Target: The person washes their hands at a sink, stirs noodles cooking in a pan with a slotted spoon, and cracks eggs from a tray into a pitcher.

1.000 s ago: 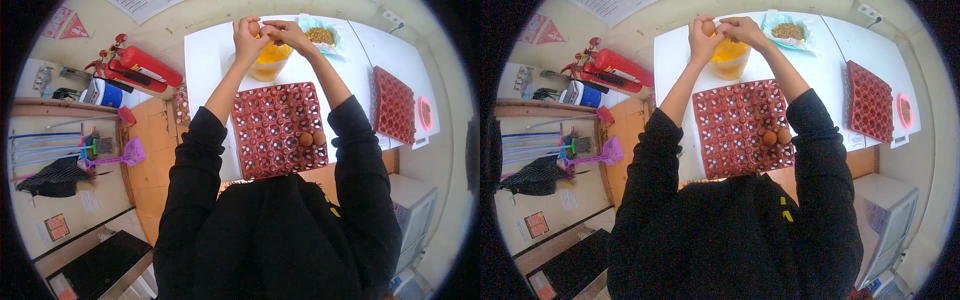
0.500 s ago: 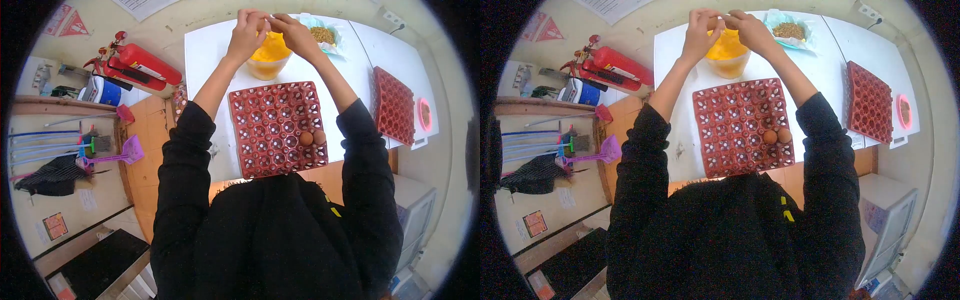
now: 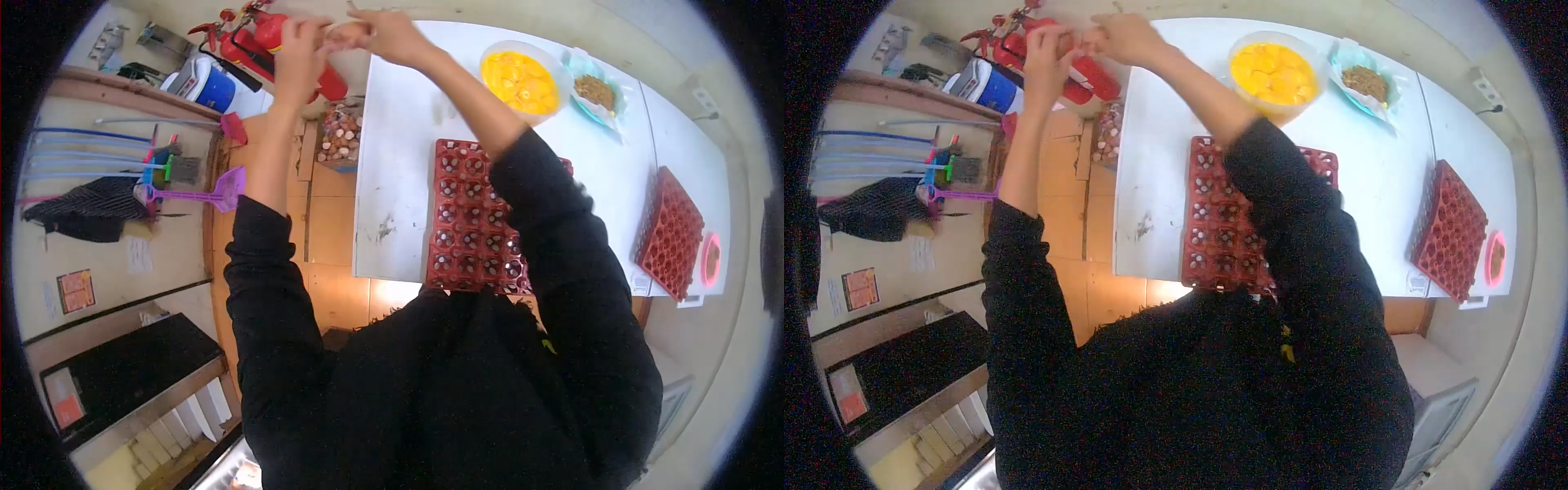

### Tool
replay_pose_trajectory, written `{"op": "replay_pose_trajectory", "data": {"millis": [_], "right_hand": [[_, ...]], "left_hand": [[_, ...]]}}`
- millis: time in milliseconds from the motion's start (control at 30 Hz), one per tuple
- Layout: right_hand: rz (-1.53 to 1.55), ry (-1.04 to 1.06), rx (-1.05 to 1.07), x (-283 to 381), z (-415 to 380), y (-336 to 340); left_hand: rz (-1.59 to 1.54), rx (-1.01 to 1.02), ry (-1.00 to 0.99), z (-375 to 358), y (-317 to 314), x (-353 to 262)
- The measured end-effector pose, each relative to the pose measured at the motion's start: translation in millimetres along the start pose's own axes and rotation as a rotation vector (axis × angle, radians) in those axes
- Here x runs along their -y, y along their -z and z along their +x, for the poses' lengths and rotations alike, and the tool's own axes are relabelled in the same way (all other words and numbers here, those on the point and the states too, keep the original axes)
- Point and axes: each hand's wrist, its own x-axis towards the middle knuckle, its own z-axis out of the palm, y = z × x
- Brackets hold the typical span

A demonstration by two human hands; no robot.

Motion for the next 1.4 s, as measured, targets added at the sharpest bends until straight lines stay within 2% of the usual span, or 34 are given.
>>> {"op": "replay_pose_trajectory", "data": {"millis": [33, 100, 133, 200, 233, 267, 300, 333, 367, 400, 467, 500, 533, 567, 600, 633, 700, 800, 867, 900, 967, 1033, 1100, 1133, 1167, 1233, 1267, 1333, 1367, 1400], "right_hand": [[0.01, 0.004, 0.005, -3, 0, -13], [-0.231, -0.173, 0.217, -4, 7, -32], [-0.197, -0.119, 0.177, 6, -3, -20], [-0.235, -0.127, 0.374, 27, -41, 22], [-0.26, 0.011, 0.423, 32, -77, 49], [-0.304, -0.141, 0.597, 44, -111, 78], [-0.472, -0.114, 0.704, 52, -143, 102], [-0.318, -0.337, 0.982, 58, -166, 127], [-0.5, -0.169, 0.947, 43, -216, 137], [-0.527, -0.239, 1.15, 37, -248, 147], [-0.513, -0.483, 1.105, 33, -309, 146], [-0.517, -0.498, 1.1, 39, -323, 145], [-0.56, -0.429, 1.01, 45, -332, 145], [-0.605, -0.363, 0.92, 46, -341, 144], [-0.526, -0.338, 0.798, 33, -358, 141], [-0.542, -0.362, 0.787, 30, -358, 147], [-0.38, -0.458, 0.81, 26, -351, 152], [-0.053, -0.755, 0.757, 25, -295, 186], [-0.006, -0.592, 0.238, 13, -258, 204], [-0.101, -0.76, 0.083, 25, -223, 215], [-0.158, -0.302, -0.438, -2, -190, 223], [-0.057, -0.167, -0.828, -15, -156, 204], [-0.125, -0.259, -0.639, -26, -148, 173], [-0.265, -0.116, -0.52, -42, -148, 156], [-0.25, -0.183, -0.558, -49, -148, 149], [0.168, -0.584, -0.485, -60, -152, 159], [0.171, -0.583, -0.482, -58, -152, 166], [0.829, -0.796, -0.481, -55, -153, 178], [0.829, -0.798, -0.48, -57, -155, 179], [1.02, -0.795, -0.397, -61, -155, 180]], "left_hand": [[0.019, 0.055, 0.067, -13, 4, 27], [0.024, 0.081, 0.115, -55, -2, 94], [0.057, 0.061, 0.202, -81, -3, 116], [0.056, 0.014, 0.414, -130, -8, 151], [0.023, -0.014, 0.541, -150, -9, 160], [0.017, -0.013, 0.548, -163, -6, 163], [-0.173, -0.022, 0.763, -171, -3, 162], [-0.366, -0.031, 0.971, -173, -2, 162], [-0.372, -0.03, 0.969, -170, -5, 163], [-0.483, -0.025, 1.035, -164, -8, 162], [-0.606, -0.008, 1.094, -141, -14, 142], [-0.849, 0.012, 1.097, -115, -16, 110], [-1.095, 0.035, 1.088, -91, -19, 82], [-1.111, 0.05, 1.076, -73, -26, 60], [-1.307, 0.14, 1.126, -56, -34, 39], [-1.504, 0.239, 1.169, -41, -43, 17], [-1.621, 0.359, 1.085, -19, -55, -30], [-1.862, 0.554, 0.99, 8, -69, -84], [-2.014, 0.655, 0.97, 20, -79, -115], [-2.011, 0.666, 0.969, 25, -85, -128], [-2.09, 0.689, 0.957, 35, -96, -150], [-2.038, 0.672, 0.962, 42, -109, -168], [-2.059, 0.637, 1.028, 47, -115, -181], [-2.057, 0.643, 1.024, 49, -119, -181], [-2.061, 0.684, 0.997, 48, -124, -181], [-2.064, 0.713, 0.969, 47, -128, -178], [-1.99, 0.735, 0.987, 46, -125, -178], [-1.915, 0.756, 1.009, 44, -127, -178], [-1.887, 0.688, 0.967, 44, -132, -178], [-1.858, 0.622, 0.922, 44, -136, -179]]}}
